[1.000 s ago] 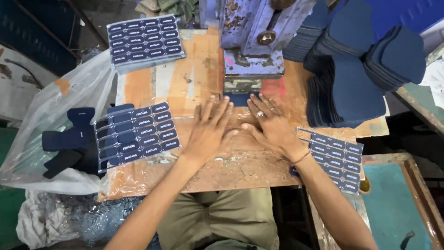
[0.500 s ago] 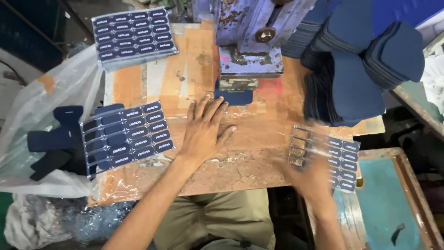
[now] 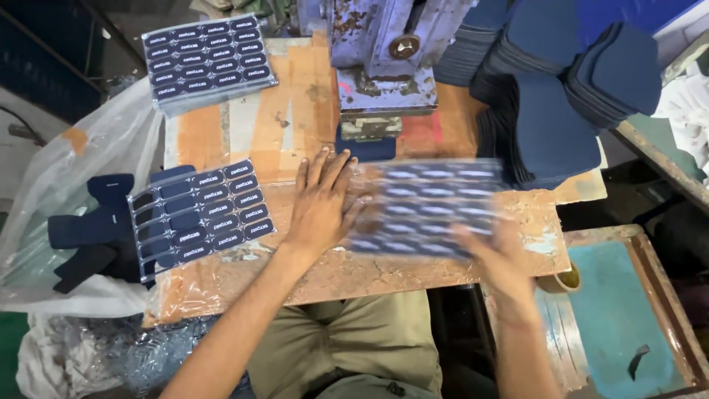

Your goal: The recorder is using a manual press to print logos onto blue fabric pieces using a plastic stencil.

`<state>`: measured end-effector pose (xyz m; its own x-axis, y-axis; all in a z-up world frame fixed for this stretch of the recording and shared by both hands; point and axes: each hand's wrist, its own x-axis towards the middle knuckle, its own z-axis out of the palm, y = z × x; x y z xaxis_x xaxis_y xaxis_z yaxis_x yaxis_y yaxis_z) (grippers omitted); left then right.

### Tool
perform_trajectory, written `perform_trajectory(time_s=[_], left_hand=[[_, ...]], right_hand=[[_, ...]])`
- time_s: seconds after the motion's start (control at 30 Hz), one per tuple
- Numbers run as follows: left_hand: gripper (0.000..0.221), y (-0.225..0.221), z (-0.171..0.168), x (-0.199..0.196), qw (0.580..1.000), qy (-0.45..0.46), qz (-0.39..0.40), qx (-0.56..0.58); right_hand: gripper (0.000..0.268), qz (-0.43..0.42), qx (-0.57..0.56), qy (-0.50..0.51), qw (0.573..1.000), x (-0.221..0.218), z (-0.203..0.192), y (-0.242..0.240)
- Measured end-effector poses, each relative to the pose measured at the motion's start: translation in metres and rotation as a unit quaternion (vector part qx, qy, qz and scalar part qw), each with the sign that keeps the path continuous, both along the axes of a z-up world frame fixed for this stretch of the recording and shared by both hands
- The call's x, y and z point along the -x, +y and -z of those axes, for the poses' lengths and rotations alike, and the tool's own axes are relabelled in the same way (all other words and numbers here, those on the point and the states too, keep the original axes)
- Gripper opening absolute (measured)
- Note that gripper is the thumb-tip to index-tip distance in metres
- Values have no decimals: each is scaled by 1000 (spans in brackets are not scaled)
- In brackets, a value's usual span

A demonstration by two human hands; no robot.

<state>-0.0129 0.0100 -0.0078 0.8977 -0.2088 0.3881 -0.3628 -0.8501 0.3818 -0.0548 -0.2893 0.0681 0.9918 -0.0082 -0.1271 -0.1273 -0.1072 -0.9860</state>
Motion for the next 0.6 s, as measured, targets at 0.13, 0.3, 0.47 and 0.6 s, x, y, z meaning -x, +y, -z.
perform_trajectory(time_s=[0.13,0.3,0.47,0.6], left_hand=[[83,3,6,-2,998,-24,1,-53],[67,0,-8,-1,1000,1,-2,6],[63,1,-14,-5,998,9,-5,56],[66,3,-13,-6,997,18,-15,79]], right_hand=[[21,-92,21,89,992,-43,25,39],[24,-59,89,-84,991,-117,28,43],[28,-49,230,-271,933,-177,47,45],[26,-8,314,-355,880,-182,61,44]])
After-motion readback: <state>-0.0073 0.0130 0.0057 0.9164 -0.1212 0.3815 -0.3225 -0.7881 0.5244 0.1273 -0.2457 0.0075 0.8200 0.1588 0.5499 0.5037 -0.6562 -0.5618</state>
